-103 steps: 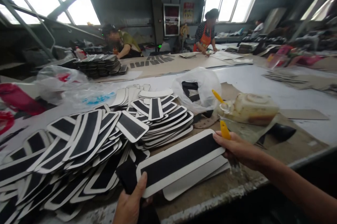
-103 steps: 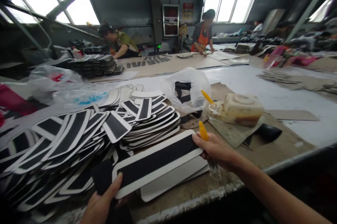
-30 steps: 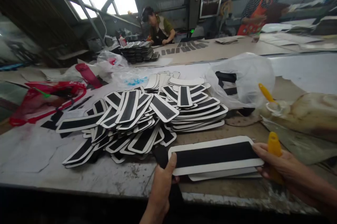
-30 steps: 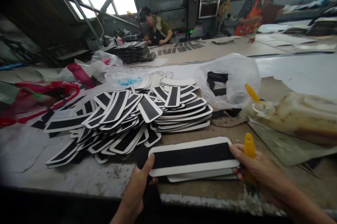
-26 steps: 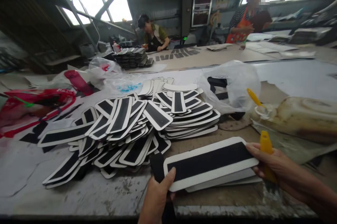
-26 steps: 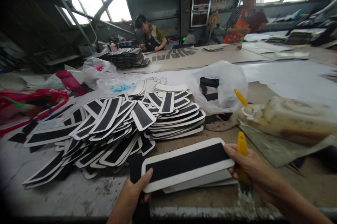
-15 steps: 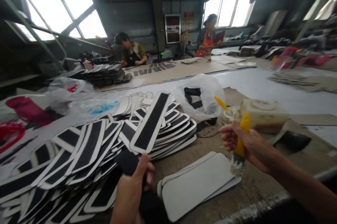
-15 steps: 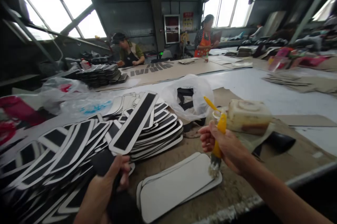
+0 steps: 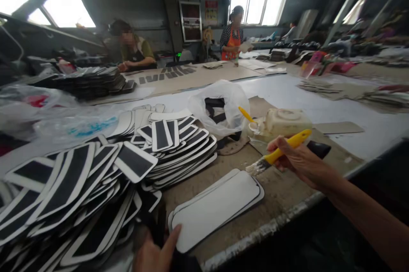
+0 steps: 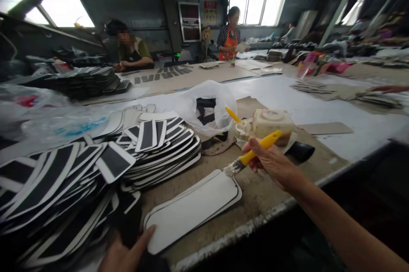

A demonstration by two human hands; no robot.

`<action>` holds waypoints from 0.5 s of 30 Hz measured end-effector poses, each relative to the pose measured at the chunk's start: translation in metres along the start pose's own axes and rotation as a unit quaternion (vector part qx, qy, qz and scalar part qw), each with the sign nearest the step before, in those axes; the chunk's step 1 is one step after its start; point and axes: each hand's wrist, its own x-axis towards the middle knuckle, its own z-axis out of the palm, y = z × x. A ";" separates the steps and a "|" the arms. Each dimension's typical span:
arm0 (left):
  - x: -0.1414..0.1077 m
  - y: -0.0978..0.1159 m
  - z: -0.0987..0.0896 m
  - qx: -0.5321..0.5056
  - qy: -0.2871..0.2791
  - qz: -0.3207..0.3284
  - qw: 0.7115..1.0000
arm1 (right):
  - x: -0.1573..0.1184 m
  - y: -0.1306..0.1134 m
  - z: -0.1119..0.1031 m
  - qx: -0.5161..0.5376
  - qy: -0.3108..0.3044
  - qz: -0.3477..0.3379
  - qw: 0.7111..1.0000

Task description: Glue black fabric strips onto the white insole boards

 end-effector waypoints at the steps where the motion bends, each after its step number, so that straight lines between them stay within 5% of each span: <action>1: -0.001 0.001 -0.001 -0.008 -0.014 -0.016 1.000 | -0.005 0.003 0.008 0.020 -0.036 0.020 0.999; 6: -0.015 0.007 -0.006 -0.112 -0.060 -0.098 0.987 | -0.034 0.031 0.064 0.010 -0.168 0.103 0.980; 15: -0.025 0.000 -0.009 -0.233 -0.127 -0.095 0.959 | -0.065 0.065 0.141 0.058 -0.174 0.145 0.972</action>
